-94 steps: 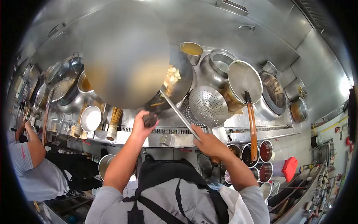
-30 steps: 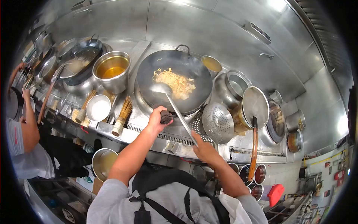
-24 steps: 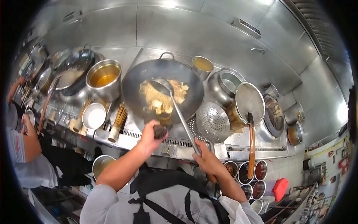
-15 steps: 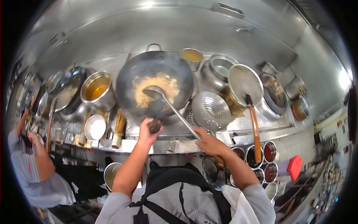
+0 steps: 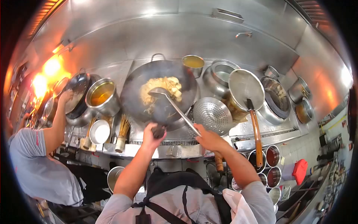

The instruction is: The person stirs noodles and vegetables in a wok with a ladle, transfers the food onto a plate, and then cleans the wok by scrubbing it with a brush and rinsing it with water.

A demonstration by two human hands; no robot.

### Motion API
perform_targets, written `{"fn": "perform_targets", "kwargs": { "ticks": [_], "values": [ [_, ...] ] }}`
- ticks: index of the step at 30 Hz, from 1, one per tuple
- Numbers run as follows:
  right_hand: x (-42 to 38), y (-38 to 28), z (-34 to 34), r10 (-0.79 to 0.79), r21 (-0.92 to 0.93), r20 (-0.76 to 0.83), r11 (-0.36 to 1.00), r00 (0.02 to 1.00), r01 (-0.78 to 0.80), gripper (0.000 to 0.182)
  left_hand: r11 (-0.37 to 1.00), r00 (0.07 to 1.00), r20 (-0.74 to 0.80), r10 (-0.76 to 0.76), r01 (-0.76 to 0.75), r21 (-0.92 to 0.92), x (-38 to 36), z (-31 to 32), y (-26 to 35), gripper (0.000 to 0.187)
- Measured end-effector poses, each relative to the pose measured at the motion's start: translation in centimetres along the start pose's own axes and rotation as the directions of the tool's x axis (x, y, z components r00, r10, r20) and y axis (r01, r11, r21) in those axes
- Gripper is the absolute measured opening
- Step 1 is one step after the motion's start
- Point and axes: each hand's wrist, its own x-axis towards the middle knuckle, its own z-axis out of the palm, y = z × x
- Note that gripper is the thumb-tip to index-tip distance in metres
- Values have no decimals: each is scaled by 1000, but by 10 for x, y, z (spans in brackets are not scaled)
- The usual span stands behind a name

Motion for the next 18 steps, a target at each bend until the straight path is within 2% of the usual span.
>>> {"fn": "perform_targets", "kwargs": {
  "ticks": [1,2,3,5,6,7,9,10,11,13,15,16,17,18],
  "values": [
    [8,-14,-1,105,-17,1,994,994,-105,58,1000,999,-29,-14,14,-15,-7,-19,-10,20],
    [11,-22,-7,202,-35,3,979,979,-202,56,1000,1000,23,3,-4,23,-23,-34,-17,21],
    [3,-28,-15,204,-36,-9,978,979,-204,56,996,996,-78,-35,41,85,-42,-45,-21,22],
    [-16,-44,-21,190,39,64,980,980,-193,57,991,996,-86,-11,22,134,-80,-14,-19,17],
    [-29,-40,-24,95,102,90,989,991,-104,60,990,998,-69,4,6,141,-88,4,-16,19],
    [-38,-39,-33,96,108,108,988,990,-108,60,990,998,-68,15,-5,143,-91,12,-13,20],
    [-45,-41,-49,139,230,344,947,929,-226,60,997,992,-103,-74,71,-30,-58,28,10,11],
    [-40,-30,-46,140,272,385,927,912,-257,59,995,983,-155,-95,95,-8,-48,48,19,12],
    [-31,-14,-35,59,219,292,967,955,-127,61,995,994,-46,-99,99,-16,-18,36,19,13],
    [-6,-34,-35,204,99,229,968,952,-232,60,998,999,9,-49,49,28,3,16,9,15],
    [10,-46,-21,277,96,184,950,943,-297,60,998,998,-57,-19,22,56,-16,1,-8,17],
    [16,-46,-21,319,90,156,938,935,-335,59,998,999,-34,25,-23,65,-22,-22,-18,20],
    [12,-44,-17,317,84,139,940,938,-330,59,992,999,-32,1,3,129,-36,-34,-22,22],
    [0,-44,-3,226,166,30,959,974,-228,59,990,998,-60,-7,15,143,-47,-39,-26,26]
  ]
}}
